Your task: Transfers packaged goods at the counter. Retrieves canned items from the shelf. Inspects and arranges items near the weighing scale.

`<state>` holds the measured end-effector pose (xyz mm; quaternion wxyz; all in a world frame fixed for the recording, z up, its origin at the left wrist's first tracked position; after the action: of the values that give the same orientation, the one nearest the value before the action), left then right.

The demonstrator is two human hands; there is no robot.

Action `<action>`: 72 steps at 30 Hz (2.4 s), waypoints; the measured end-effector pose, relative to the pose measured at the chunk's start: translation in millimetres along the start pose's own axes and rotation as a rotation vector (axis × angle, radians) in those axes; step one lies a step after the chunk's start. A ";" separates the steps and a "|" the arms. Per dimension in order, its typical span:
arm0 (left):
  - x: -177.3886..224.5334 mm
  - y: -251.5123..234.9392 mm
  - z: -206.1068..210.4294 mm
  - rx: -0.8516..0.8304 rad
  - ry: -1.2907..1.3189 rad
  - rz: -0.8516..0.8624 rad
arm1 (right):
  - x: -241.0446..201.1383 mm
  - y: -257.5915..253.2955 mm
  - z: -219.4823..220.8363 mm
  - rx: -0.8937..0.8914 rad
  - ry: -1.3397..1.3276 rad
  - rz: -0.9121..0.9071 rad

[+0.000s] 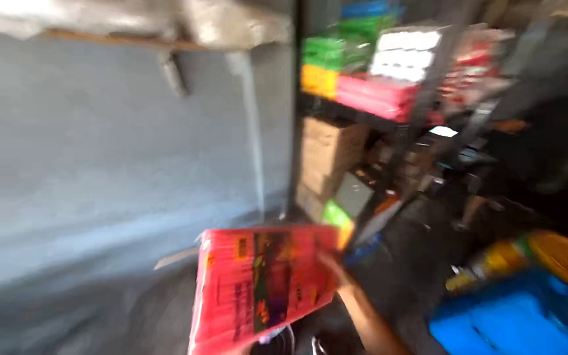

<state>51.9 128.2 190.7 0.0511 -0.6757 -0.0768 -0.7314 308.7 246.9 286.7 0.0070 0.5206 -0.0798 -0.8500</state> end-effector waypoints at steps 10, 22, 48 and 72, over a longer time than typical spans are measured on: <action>6.0 101.5 -241.7 0.685 0.688 -0.135 | 124.1 107.2 170.6 -0.363 0.459 0.048; -20.4 226.4 -501.5 0.761 0.560 -0.045 | 291.3 222.5 426.6 -0.975 0.709 -0.030; 8.8 622.4 -1107.3 1.956 0.244 -0.376 | 837.7 742.3 1108.8 -2.709 0.956 0.161; 89.4 1003.2 -1935.4 2.257 0.781 0.331 | 1207.7 1472.7 1715.3 -2.442 0.627 0.511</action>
<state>-1674.0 -1206.3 178.1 0.7262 0.0147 -0.5648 -0.3917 -1869.1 -1101.4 193.2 0.6571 0.3234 0.6544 -0.1880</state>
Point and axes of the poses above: each hand's wrist, its own y-axis away from the middle knuckle, its own z-axis out of the palm, x = y × z, the point moved 4 cm from there along -y, towards the middle knuckle, and after that the axes turned 10 degrees about x, right-handed, at the moved point
